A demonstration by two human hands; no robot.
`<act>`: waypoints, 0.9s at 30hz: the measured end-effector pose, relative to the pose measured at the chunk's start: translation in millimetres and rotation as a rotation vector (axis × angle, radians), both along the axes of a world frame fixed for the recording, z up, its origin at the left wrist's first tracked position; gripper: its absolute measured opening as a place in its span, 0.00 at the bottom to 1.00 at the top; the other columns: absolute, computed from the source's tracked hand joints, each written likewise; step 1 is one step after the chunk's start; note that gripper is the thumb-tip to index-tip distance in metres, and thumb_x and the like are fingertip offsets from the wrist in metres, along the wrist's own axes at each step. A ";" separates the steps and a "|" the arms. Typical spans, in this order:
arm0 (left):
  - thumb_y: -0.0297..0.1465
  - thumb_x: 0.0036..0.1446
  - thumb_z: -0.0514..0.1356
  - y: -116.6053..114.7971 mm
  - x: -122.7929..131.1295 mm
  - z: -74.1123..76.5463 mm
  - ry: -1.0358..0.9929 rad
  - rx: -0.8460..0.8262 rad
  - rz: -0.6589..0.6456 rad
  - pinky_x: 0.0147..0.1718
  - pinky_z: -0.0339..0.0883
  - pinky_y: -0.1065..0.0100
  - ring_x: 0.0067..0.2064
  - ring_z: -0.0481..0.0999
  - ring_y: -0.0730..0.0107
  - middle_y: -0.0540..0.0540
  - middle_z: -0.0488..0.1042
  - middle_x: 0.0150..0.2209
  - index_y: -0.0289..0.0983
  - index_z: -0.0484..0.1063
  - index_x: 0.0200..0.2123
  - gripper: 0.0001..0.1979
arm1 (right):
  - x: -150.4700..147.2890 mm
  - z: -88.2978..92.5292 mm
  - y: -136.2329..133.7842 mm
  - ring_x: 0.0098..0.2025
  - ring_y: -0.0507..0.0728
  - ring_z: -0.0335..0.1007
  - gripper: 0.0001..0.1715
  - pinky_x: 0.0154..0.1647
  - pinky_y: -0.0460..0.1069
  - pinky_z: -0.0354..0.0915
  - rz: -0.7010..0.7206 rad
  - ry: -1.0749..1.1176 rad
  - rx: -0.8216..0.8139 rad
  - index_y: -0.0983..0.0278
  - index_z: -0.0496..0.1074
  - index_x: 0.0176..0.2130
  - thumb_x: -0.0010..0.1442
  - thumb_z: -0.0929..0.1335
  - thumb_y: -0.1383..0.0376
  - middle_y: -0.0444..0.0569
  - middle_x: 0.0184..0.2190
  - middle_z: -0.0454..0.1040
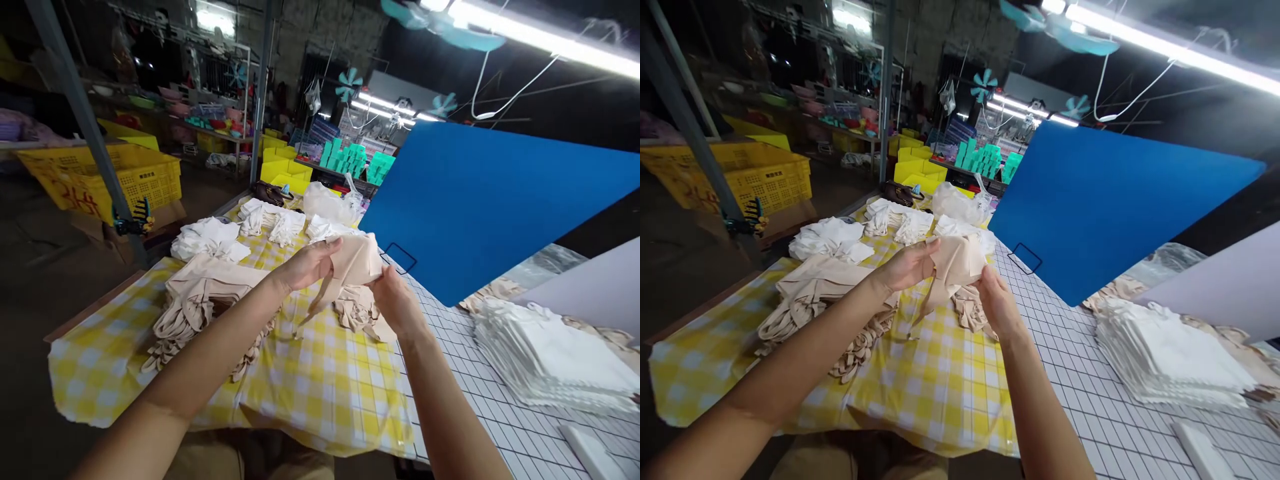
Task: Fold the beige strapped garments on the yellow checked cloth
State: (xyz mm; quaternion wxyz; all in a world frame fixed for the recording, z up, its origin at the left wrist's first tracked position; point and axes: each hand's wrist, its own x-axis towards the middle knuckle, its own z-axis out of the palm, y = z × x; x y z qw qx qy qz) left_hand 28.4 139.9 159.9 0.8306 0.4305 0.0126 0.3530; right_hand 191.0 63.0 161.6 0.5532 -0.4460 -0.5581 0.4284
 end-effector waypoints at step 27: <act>0.36 0.63 0.44 -46.6 4.8 -53.1 0.181 -0.420 -0.033 0.46 0.65 0.64 0.41 0.75 0.65 0.37 0.75 0.40 0.29 0.67 0.47 0.20 | -14.3 -61.7 -16.8 0.33 0.57 0.65 0.26 0.30 0.50 0.63 -0.543 -0.450 -0.063 0.62 0.67 0.40 0.46 0.68 0.50 0.47 0.30 0.69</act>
